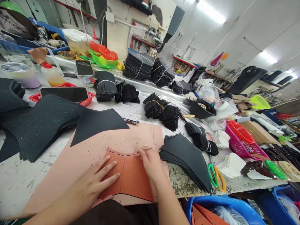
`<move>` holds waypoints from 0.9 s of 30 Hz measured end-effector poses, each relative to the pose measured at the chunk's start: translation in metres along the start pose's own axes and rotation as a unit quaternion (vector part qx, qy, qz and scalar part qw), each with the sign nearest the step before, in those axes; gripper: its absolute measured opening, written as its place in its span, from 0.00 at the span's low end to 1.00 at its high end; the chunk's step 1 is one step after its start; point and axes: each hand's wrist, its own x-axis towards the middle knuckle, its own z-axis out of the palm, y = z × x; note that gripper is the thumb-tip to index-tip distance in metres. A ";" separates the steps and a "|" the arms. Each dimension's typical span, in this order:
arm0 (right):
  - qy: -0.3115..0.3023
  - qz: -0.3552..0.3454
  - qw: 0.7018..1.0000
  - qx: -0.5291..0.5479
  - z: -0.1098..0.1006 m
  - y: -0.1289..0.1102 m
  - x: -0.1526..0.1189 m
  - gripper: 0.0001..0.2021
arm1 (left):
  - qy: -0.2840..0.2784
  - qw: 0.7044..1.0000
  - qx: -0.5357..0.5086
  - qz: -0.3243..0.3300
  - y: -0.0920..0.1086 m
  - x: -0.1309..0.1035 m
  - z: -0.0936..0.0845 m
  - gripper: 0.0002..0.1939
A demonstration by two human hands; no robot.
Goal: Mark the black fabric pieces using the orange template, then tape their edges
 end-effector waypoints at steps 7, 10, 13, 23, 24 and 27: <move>0.008 -0.053 0.998 -0.046 0.006 -0.014 -0.008 0.17 | -0.024 1.000 0.001 0.004 -0.002 0.006 -0.008 0.24; -0.040 -0.099 0.992 -0.069 0.024 -0.028 -0.007 0.15 | -0.040 0.999 -0.004 0.001 -0.003 0.006 -0.008 0.24; -0.034 -0.114 0.988 -0.096 0.031 -0.029 -0.005 0.15 | -0.041 0.999 -0.005 0.001 -0.003 0.005 -0.009 0.24; -0.005 -0.056 0.997 -0.061 0.014 -0.026 -0.021 0.16 | -0.021 1.000 -0.002 0.000 -0.003 0.006 -0.010 0.25; 0.013 -0.028 0.998 -0.060 0.008 -0.022 -0.027 0.16 | -0.018 1.000 0.003 0.003 -0.003 0.006 -0.011 0.26; 0.069 0.026 0.996 -0.059 -0.009 -0.004 -0.046 0.13 | -0.001 1.000 0.017 0.010 -0.003 0.007 -0.011 0.26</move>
